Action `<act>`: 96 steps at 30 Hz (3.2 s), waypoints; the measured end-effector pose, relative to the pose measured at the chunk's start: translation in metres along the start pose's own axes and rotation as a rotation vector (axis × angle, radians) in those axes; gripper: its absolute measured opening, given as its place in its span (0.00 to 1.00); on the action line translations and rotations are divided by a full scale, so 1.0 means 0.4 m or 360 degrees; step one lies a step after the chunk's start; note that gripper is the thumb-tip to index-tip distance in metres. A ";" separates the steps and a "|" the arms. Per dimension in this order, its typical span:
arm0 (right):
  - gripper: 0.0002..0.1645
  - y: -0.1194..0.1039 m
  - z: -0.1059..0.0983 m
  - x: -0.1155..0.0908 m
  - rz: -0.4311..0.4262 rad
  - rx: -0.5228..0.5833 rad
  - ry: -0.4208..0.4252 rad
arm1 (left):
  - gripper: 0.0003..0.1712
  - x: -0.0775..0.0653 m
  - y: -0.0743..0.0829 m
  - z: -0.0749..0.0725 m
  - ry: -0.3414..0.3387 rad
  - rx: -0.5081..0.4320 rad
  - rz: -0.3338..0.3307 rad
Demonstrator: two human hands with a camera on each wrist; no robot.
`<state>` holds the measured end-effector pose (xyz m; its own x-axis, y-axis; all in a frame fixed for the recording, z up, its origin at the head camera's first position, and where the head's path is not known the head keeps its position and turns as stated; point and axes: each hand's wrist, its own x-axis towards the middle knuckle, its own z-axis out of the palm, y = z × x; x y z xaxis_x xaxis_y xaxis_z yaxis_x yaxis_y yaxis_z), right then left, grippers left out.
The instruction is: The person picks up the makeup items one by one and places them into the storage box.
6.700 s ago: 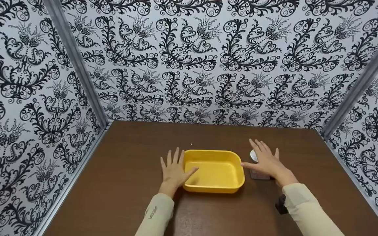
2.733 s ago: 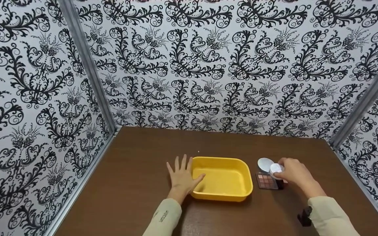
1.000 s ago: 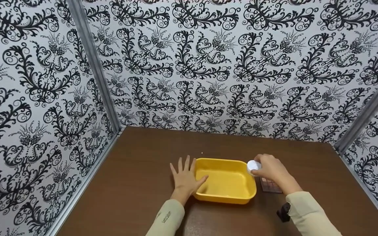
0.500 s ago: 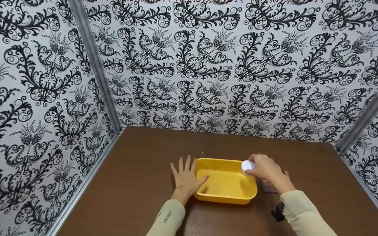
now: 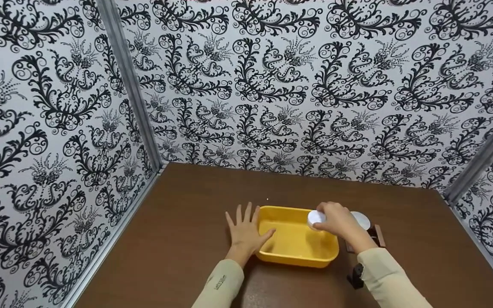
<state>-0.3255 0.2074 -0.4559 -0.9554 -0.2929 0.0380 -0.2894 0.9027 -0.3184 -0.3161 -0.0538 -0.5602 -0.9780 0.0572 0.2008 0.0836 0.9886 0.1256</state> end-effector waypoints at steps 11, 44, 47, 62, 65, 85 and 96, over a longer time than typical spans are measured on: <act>0.29 -0.043 0.031 0.046 -0.0014 0.0029 -0.0007 | 0.54 0.020 0.011 -0.015 -0.0010 0.0018 -0.0005; 0.21 -0.167 0.263 0.140 -0.0272 0.0306 0.0139 | 0.48 0.002 0.008 0.004 0.0028 0.0008 -0.0048; 0.19 -0.168 0.274 0.134 -0.0293 0.0275 0.0157 | 0.48 0.001 0.012 0.007 0.0033 0.0011 -0.0038; 0.16 -0.161 0.291 0.126 -0.0404 0.0287 0.0193 | 0.48 -0.001 0.014 0.005 0.0026 -0.0008 -0.0041; 0.17 -0.162 0.275 0.129 -0.0422 0.0329 0.0118 | 0.49 0.000 0.005 0.004 0.0029 0.0006 -0.0051; 0.16 0.078 0.065 0.065 -0.0039 0.0107 0.0223 | 0.49 -0.002 -0.003 0.009 -0.0007 -0.0056 -0.0039; 0.19 0.195 0.042 -0.014 0.0091 -0.0053 0.0120 | 0.48 0.004 -0.005 0.014 0.0072 0.0004 -0.0023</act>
<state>-0.3417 0.2742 -0.4967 -0.9718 -0.2170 0.0921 -0.2346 0.9276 -0.2907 -0.3187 -0.0548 -0.5656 -0.9694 0.0367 0.2427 0.0691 0.9896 0.1265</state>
